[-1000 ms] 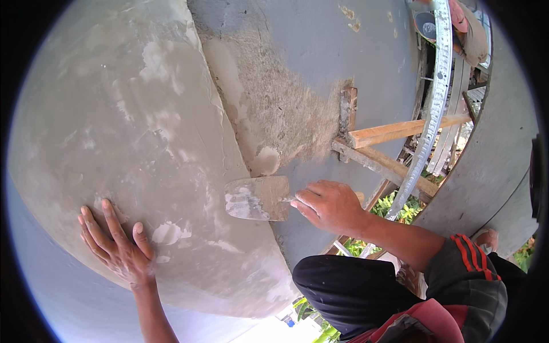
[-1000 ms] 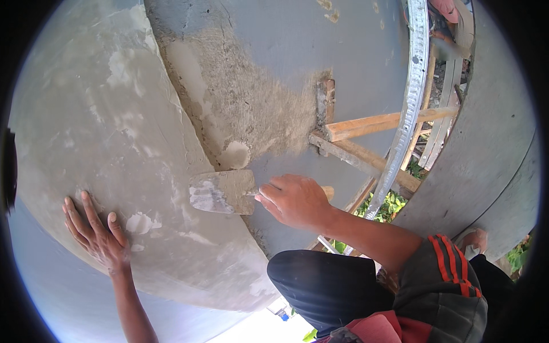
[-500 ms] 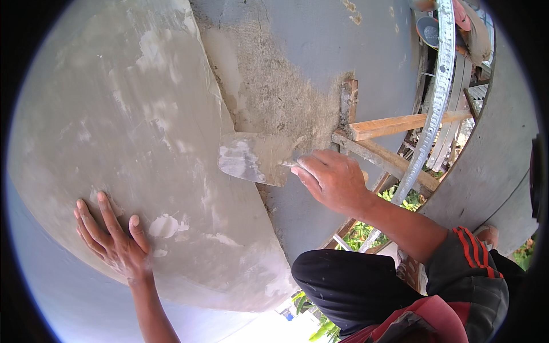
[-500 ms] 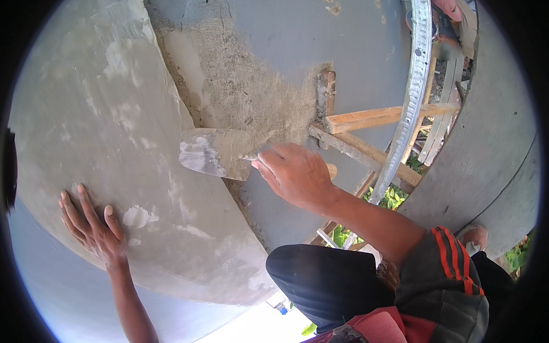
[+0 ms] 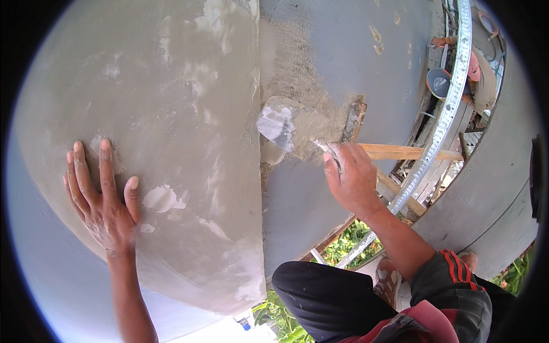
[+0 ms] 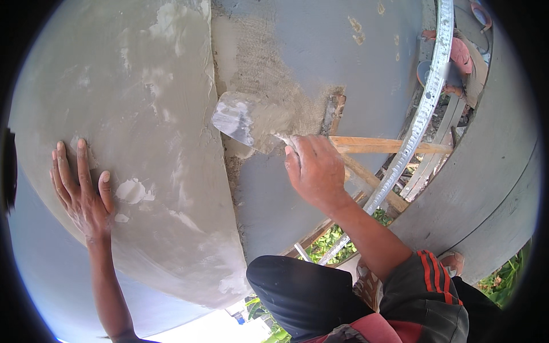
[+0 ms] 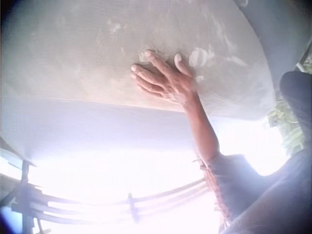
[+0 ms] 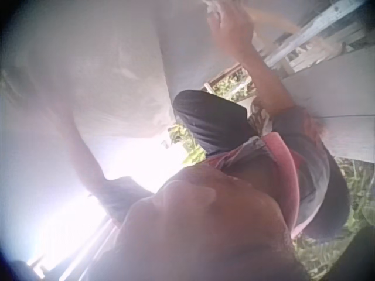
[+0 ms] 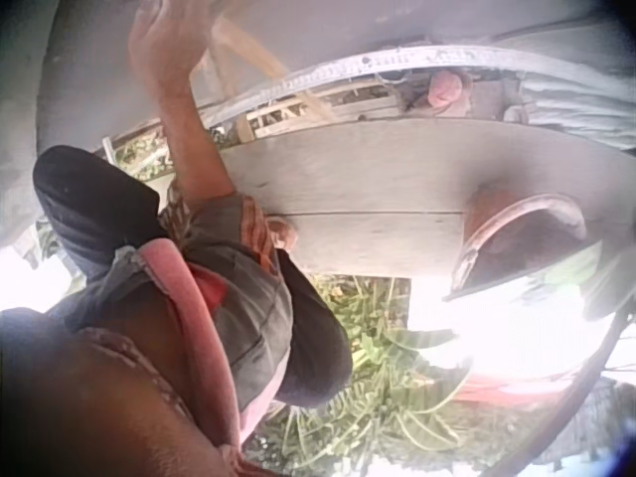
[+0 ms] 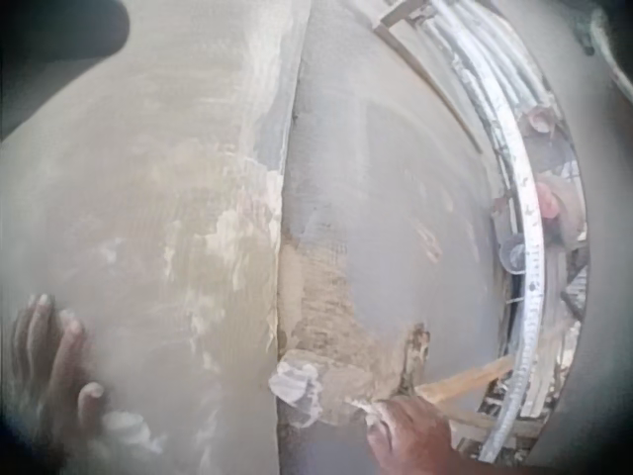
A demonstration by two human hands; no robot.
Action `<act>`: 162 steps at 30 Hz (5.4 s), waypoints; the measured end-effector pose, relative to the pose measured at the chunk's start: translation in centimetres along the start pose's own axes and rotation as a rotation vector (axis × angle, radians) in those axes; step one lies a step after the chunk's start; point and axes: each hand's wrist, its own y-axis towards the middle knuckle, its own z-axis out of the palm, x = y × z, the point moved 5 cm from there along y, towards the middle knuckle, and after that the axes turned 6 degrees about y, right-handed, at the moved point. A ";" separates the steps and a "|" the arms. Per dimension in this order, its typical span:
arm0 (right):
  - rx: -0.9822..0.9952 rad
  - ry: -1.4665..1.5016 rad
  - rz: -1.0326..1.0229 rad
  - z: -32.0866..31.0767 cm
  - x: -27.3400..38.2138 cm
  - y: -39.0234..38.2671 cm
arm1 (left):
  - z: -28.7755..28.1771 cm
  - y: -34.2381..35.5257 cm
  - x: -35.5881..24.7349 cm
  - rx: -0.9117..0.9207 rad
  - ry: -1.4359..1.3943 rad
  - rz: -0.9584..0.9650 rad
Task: The person applies cement to a curved wall using a trowel and a hawk. They repeatedly scoop cement from the hawk and spread it onto the wall surface, smoothing it with the trowel. The person occasionally touches the wall with their hand to check the surface.
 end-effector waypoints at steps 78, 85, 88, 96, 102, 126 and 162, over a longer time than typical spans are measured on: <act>-0.063 0.162 0.464 -8.3 -3.7 -11.1 | 0.3 0.6 -0.1 -0.032 0.128 -0.102; 0.160 0.602 0.825 -0.4 0.4 -12.2 | -0.1 -0.5 0.2 0.006 0.102 -0.112; 0.168 0.525 0.683 2.5 0.3 -11.8 | -0.2 -0.2 0.0 -0.002 0.070 -0.105; 0.266 0.499 0.518 6.2 2.3 -5.8 | -0.2 0.0 -0.1 -0.009 0.068 -0.099; 0.343 0.391 0.461 6.5 3.5 -6.5 | 0.1 0.0 0.0 -0.013 0.087 -0.099; 0.259 0.162 0.181 5.3 1.1 -4.3 | -0.4 0.0 -0.1 -0.055 0.064 -0.097; 0.466 0.163 0.093 7.7 0.6 -11.7 | -1.9 0.0 -0.5 -0.230 -0.151 -0.109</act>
